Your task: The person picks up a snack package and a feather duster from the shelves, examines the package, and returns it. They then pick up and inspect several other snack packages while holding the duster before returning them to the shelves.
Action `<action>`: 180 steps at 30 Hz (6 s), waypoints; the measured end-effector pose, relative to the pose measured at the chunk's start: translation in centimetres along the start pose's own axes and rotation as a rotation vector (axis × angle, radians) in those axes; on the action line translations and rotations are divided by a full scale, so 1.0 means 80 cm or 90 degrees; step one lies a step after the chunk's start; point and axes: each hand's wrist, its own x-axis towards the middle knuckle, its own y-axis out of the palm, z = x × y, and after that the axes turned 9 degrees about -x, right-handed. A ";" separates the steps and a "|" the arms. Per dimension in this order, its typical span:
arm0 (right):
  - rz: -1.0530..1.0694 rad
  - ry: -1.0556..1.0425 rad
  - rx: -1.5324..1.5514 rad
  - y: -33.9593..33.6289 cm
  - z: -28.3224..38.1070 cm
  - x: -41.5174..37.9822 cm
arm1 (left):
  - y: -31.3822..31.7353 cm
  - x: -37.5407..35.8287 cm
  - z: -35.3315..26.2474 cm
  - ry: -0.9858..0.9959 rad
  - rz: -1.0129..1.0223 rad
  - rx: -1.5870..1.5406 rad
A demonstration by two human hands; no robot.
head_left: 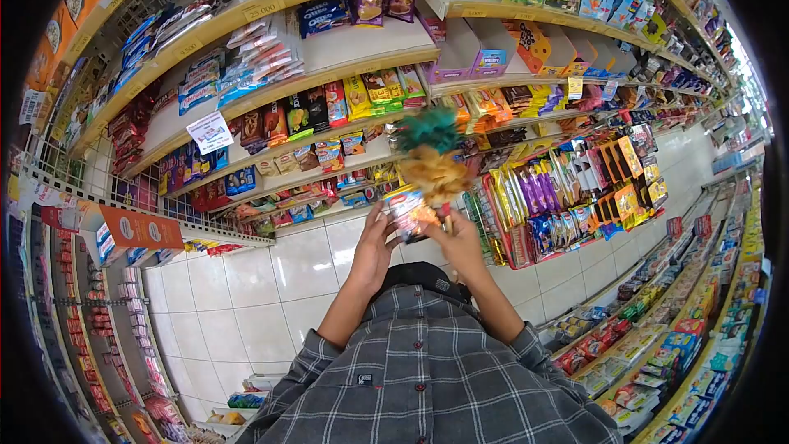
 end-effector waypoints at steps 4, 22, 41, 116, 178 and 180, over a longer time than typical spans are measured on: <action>-0.046 -0.099 -0.251 0.003 0.007 -0.009 | 0.007 -0.011 0.000 -0.039 0.049 -0.133; 0.077 -0.132 -0.370 -0.040 -0.013 -0.031 | -0.047 0.009 -0.006 -0.072 0.017 -0.430; -0.035 0.273 -0.456 -0.136 -0.219 -0.161 | -0.255 0.328 0.093 0.245 -0.208 0.181; -0.782 0.009 -0.481 -0.411 -0.191 -0.129 | -0.257 0.138 0.356 -0.006 -0.150 0.646; 0.003 0.093 0.010 -0.056 0.013 -0.043 | 0.042 0.039 0.020 -0.088 0.194 -0.418; -0.040 0.079 -0.034 -0.060 0.013 -0.043 | 0.021 0.030 -0.006 -0.057 0.215 -0.446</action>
